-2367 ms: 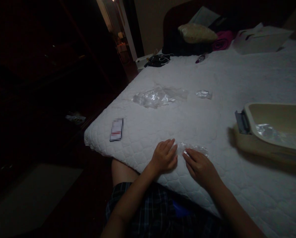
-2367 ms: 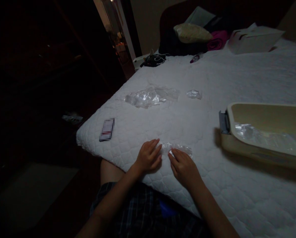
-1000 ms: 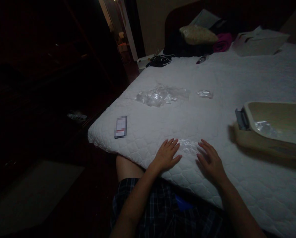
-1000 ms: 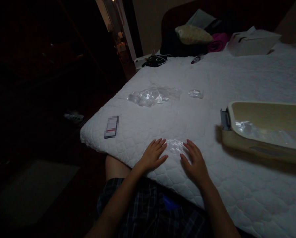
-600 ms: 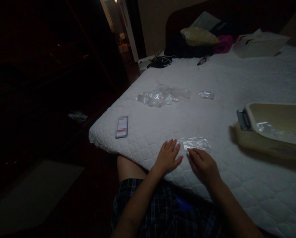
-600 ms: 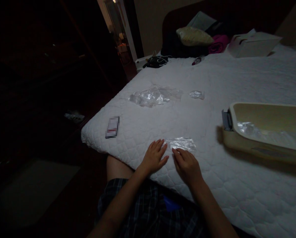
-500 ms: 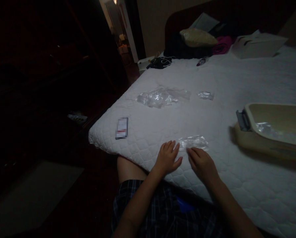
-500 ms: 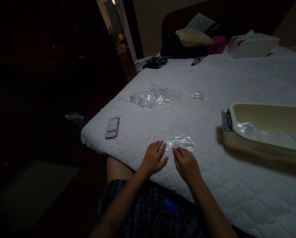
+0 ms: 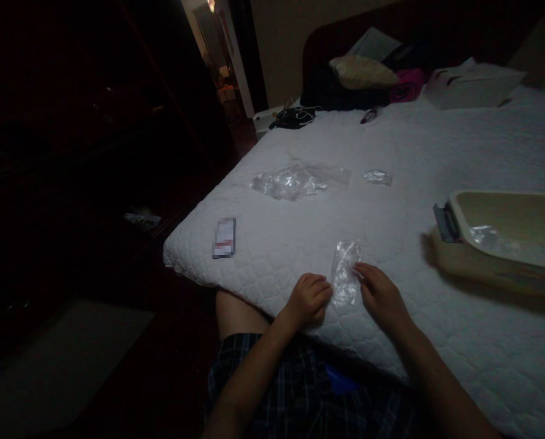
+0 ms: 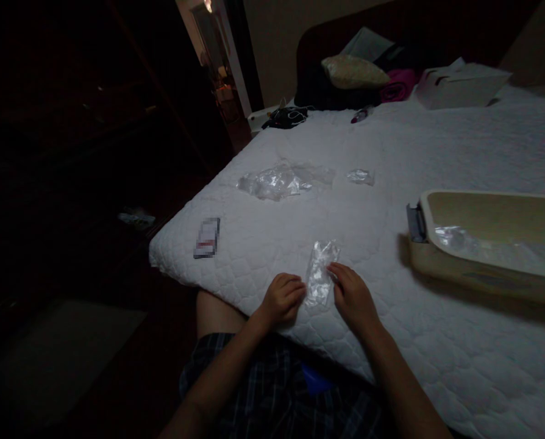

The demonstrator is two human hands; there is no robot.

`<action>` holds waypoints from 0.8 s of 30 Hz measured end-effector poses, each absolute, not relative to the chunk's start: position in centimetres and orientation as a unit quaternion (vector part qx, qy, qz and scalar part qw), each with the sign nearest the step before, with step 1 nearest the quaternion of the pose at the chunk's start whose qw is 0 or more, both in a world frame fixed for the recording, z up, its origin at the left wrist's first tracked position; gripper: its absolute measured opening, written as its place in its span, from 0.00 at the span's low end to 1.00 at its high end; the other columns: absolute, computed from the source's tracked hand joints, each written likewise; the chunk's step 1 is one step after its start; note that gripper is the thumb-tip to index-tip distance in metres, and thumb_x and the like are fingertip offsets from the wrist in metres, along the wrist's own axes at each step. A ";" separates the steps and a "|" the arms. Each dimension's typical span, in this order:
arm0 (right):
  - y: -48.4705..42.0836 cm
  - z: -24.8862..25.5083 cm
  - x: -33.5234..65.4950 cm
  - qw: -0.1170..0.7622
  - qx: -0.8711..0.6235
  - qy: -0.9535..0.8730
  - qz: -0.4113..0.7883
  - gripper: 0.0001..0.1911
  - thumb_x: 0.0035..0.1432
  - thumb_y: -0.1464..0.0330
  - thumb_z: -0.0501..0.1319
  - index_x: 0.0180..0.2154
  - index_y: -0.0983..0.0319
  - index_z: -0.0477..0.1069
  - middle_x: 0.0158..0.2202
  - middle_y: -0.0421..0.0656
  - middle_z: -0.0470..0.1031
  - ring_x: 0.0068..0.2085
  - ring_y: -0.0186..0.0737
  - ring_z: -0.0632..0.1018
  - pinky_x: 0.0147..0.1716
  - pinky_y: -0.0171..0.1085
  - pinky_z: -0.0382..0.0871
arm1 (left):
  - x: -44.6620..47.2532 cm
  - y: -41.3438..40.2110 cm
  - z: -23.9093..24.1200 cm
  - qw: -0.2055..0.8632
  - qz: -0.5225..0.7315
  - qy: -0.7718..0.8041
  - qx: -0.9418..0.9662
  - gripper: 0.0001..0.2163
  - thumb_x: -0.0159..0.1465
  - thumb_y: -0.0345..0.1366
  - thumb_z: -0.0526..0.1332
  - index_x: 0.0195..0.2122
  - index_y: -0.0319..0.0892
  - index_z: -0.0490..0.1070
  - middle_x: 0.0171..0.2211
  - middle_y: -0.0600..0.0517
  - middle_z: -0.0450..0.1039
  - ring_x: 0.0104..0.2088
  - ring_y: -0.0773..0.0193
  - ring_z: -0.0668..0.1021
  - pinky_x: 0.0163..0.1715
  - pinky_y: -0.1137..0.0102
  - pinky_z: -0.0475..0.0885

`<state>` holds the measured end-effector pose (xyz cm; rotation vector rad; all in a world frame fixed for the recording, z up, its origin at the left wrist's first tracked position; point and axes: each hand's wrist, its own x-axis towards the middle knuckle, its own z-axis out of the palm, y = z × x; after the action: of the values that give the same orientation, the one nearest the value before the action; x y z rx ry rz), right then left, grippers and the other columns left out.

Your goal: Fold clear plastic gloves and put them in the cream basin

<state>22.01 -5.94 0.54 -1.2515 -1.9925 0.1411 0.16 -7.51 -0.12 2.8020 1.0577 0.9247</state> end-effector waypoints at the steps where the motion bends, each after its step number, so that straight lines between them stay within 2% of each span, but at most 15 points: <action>1: -5.7 0.5 22.3 0.377 -0.485 -0.786 0.060 0.19 0.53 0.76 0.51 0.47 0.62 0.69 0.47 0.49 0.73 0.48 0.44 0.73 0.47 0.48 0.68 | 0.3 -7.6 -0.1 0.005 0.295 0.322 0.900 0.12 0.59 0.32 0.51 0.40 0.41 0.71 0.38 0.45 0.74 0.45 0.57 0.73 0.42 0.58 0.68; 5: -5.0 0.2 23.2 0.379 -0.471 -0.792 0.083 0.18 0.54 0.76 0.51 0.46 0.61 0.69 0.46 0.47 0.74 0.48 0.43 0.74 0.46 0.48 0.69 | 0.7 -7.4 0.7 -0.021 0.344 0.335 0.877 0.10 0.62 0.32 0.51 0.39 0.39 0.71 0.37 0.45 0.74 0.39 0.61 0.74 0.37 0.64 0.71; 10: -5.1 0.0 23.3 0.403 -0.462 -0.786 0.083 0.15 0.57 0.75 0.52 0.45 0.61 0.70 0.46 0.47 0.74 0.47 0.43 0.74 0.47 0.48 0.69 | 1.1 -4.8 1.8 -0.036 0.324 0.367 0.871 0.11 0.65 0.33 0.52 0.45 0.40 0.69 0.45 0.45 0.73 0.48 0.60 0.73 0.44 0.62 0.71; 15: -5.7 0.4 23.3 0.401 -0.453 -0.793 0.077 0.14 0.58 0.73 0.53 0.45 0.60 0.70 0.44 0.47 0.74 0.45 0.43 0.74 0.45 0.47 0.70 | 1.7 -2.9 1.4 0.038 0.298 0.344 0.889 0.11 0.66 0.33 0.52 0.47 0.41 0.69 0.45 0.48 0.74 0.49 0.61 0.72 0.46 0.61 0.70; 20: -5.9 0.3 23.3 0.364 -0.474 -0.797 0.089 0.11 0.58 0.71 0.54 0.42 0.61 0.71 0.39 0.46 0.76 0.41 0.43 0.75 0.42 0.46 0.70 | 1.9 -2.7 0.9 0.105 0.337 0.341 0.871 0.10 0.64 0.32 0.54 0.45 0.39 0.70 0.42 0.48 0.75 0.48 0.63 0.73 0.47 0.63 0.70; 24: -6.0 0.0 23.3 0.348 -0.499 -0.782 0.132 0.12 0.57 0.69 0.54 0.42 0.60 0.70 0.40 0.46 0.76 0.42 0.44 0.76 0.43 0.46 0.70 | 1.7 -2.5 0.6 0.159 0.363 0.349 0.849 0.09 0.63 0.35 0.56 0.43 0.39 0.71 0.40 0.48 0.76 0.46 0.62 0.74 0.47 0.64 0.69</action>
<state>23.34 -5.97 0.04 -1.2947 -2.0277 0.3420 1.74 -2.46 0.63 2.4264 0.9972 1.0387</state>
